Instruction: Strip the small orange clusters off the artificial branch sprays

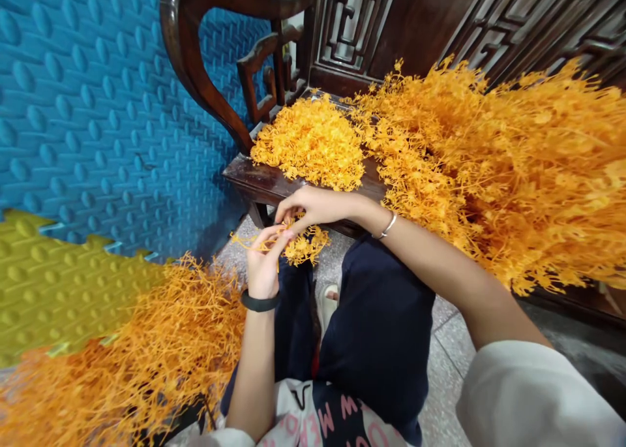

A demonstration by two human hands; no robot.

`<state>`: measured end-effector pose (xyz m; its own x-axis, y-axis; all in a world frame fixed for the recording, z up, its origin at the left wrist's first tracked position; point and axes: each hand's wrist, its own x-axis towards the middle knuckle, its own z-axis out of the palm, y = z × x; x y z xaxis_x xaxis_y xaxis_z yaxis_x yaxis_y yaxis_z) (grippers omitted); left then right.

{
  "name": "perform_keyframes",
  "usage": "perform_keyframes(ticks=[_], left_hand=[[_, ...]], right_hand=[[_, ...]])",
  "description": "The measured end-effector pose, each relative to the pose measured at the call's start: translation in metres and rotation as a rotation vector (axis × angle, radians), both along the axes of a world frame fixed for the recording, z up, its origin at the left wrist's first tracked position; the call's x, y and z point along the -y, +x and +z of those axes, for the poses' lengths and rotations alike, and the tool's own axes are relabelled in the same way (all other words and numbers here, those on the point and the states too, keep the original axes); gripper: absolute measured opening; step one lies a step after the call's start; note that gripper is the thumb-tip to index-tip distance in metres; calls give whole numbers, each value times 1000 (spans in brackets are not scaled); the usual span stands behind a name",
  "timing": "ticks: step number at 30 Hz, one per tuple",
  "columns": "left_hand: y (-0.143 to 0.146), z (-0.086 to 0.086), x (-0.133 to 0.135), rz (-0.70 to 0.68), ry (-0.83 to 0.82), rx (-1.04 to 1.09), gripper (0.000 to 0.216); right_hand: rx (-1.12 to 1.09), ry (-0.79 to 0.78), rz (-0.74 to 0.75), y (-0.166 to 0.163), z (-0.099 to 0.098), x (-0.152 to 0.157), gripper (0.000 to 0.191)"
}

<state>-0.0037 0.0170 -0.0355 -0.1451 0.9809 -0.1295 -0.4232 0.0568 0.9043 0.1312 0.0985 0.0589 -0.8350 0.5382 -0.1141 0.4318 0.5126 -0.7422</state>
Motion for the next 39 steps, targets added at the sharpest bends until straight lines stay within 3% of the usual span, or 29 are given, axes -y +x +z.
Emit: perform_keyframes(ticks=[3,8,13,16,22,28,33,36,39], left_hand=[[2,2,1,11,35,-26,17],[-1,4,3,-92,73,-89,9],[-2,0,2,-106,38,-126,9],[2,-2,2,-94,41,-132,9],[8,-1,3,-95,46,-154,7],[7,-1,2,-99,53,-155,8],[6,0,2,-100,54,-133,8],[3,1,2,-103,70,-107,10],[0,2,2,-97,78,-94,14]], right_hand=[[16,74,-35,-7,-5,1,8],[-54,118,-375,-5,-3,-18,8],[-170,500,-804,17,0,-56,16],[-177,686,-931,35,-4,-72,20],[-98,779,-959,55,-22,-91,29],[-113,714,-1005,76,-42,-116,42],[-135,755,-1082,74,-28,-104,41],[-138,608,-936,57,-8,-73,34],[-53,301,-515,36,5,-31,33]])
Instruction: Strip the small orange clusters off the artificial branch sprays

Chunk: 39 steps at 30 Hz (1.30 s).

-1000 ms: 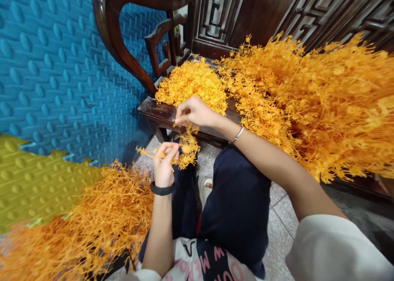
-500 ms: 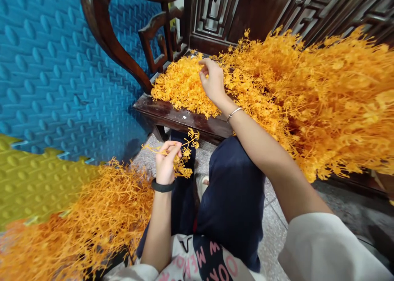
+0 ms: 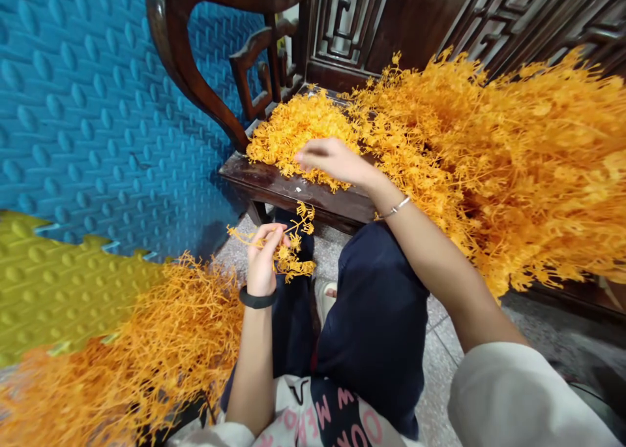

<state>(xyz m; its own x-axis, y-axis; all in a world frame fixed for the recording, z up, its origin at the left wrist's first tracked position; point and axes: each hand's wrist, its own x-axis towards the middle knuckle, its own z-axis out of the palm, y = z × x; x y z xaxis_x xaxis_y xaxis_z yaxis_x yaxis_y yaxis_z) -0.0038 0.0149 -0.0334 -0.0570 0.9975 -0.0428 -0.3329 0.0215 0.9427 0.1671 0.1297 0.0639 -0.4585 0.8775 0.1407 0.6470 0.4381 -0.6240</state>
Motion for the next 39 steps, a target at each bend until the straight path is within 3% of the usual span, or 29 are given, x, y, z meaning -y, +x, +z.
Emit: perform_keyframes(ticks=[3,6,10,19,22,26,29,36,39], left_hand=[[-2,1,0,-2,9,42,16],[-2,3,1,-12,26,75,16],[-4,4,0,22,-2,82,15],[-10,0,-1,59,-49,-2,18],[-9,0,-1,42,-81,-30,26],[-5,-4,1,-18,-123,-104,38],[0,-8,2,-63,-166,-137,42],[10,-10,-5,206,-64,-177,15],[11,-6,-8,260,-42,-91,7]], right_hand=[[161,-217,363,-21,-1,31,32],[320,-217,447,-34,-8,40,42],[346,-264,442,-32,-11,31,45],[341,-576,437,-18,-13,21,5],[315,-475,458,-26,-14,25,4],[124,-273,448,-39,-18,28,4],[12,-219,473,-50,-23,28,8],[-69,-381,452,-61,-30,21,12],[-93,-341,345,-57,-27,16,13]])
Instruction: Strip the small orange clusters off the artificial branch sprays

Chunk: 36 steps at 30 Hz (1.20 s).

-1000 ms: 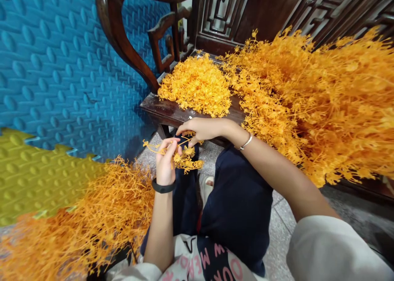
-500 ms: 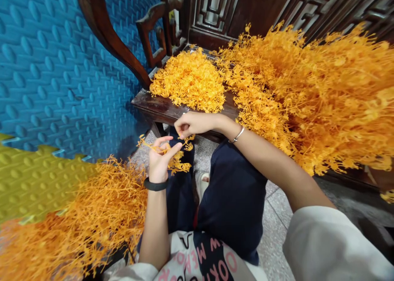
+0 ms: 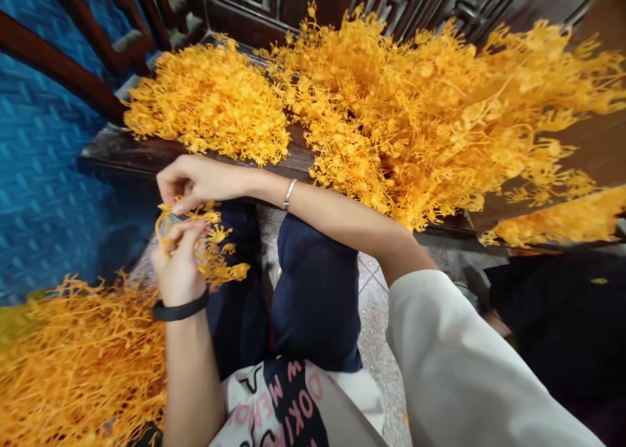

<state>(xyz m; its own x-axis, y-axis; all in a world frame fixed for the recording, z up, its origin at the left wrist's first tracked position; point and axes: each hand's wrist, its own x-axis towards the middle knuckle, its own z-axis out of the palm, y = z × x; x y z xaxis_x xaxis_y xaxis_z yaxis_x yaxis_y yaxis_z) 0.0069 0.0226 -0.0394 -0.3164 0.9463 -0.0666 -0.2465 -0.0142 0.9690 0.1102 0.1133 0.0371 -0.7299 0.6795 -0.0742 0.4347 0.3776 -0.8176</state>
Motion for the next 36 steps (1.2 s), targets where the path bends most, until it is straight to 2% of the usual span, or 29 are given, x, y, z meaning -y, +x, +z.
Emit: perform_keyframes(ticks=[2,6,10,14,15,16,19,22,25,28,30,33,34,36], left_hand=[[1,5,1,-47,2,84,12],[2,16,3,-234,-25,246,28],[1,20,6,-230,17,289,28],[4,15,14,-225,-40,283,29],[6,13,16,-234,-53,258,27],[7,11,17,-263,-62,231,26],[11,7,17,-341,-40,155,23],[10,4,16,-373,-22,120,24],[6,2,15,-377,-31,112,23],[2,0,13,-344,-35,112,24],[-1,-1,11,-302,-37,114,26],[-5,-2,10,-257,-52,120,26],[-6,-2,9,-247,-58,125,25],[-8,0,10,-219,-56,132,25]], right_hand=[[0,46,-106,2,1,-2,15],[2,103,-290,-3,-5,-5,19],[-69,116,-490,-7,-5,-19,16],[-220,285,-874,17,9,-53,8],[-228,334,-870,27,10,-62,6],[-227,381,-843,37,9,-69,6],[-110,500,-811,67,-7,-86,27],[11,652,-762,83,-22,-92,42],[6,703,-710,80,-14,-80,47],[-85,557,-557,63,7,-50,37],[-53,328,-327,50,17,-25,37],[115,-12,65,33,21,2,36],[140,-67,147,29,20,7,34],[104,-94,187,24,18,9,27]])
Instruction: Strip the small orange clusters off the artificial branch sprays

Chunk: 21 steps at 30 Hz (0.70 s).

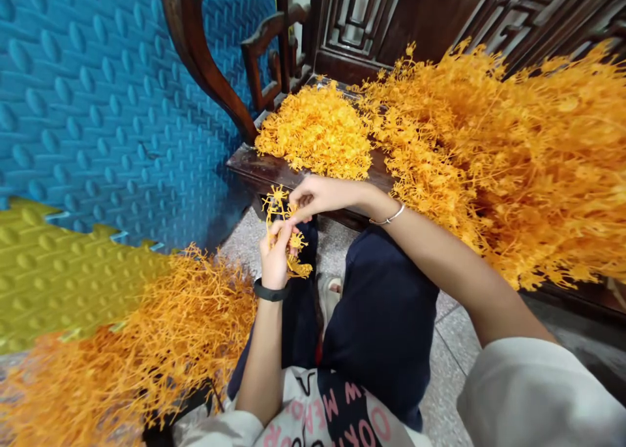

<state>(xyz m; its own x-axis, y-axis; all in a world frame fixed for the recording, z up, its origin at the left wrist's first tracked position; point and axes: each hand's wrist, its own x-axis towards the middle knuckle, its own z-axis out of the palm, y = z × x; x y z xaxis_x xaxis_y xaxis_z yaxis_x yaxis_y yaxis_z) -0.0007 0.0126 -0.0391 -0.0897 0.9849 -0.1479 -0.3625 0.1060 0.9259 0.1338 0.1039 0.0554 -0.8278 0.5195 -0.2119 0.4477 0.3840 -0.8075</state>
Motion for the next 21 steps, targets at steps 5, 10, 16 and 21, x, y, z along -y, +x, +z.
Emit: perform_keyframes(ticks=[5,10,16,21], left_hand=[[7,11,5,79,49,64,29],[21,18,10,107,-11,205,31],[16,21,7,161,-10,265,29],[11,23,11,222,-17,282,30]], right_hand=[[-147,51,-180,-1,2,-9,19],[-182,184,-305,0,2,-10,23],[-157,359,-425,-22,-6,-1,21],[-251,564,-679,-17,-3,-24,24]])
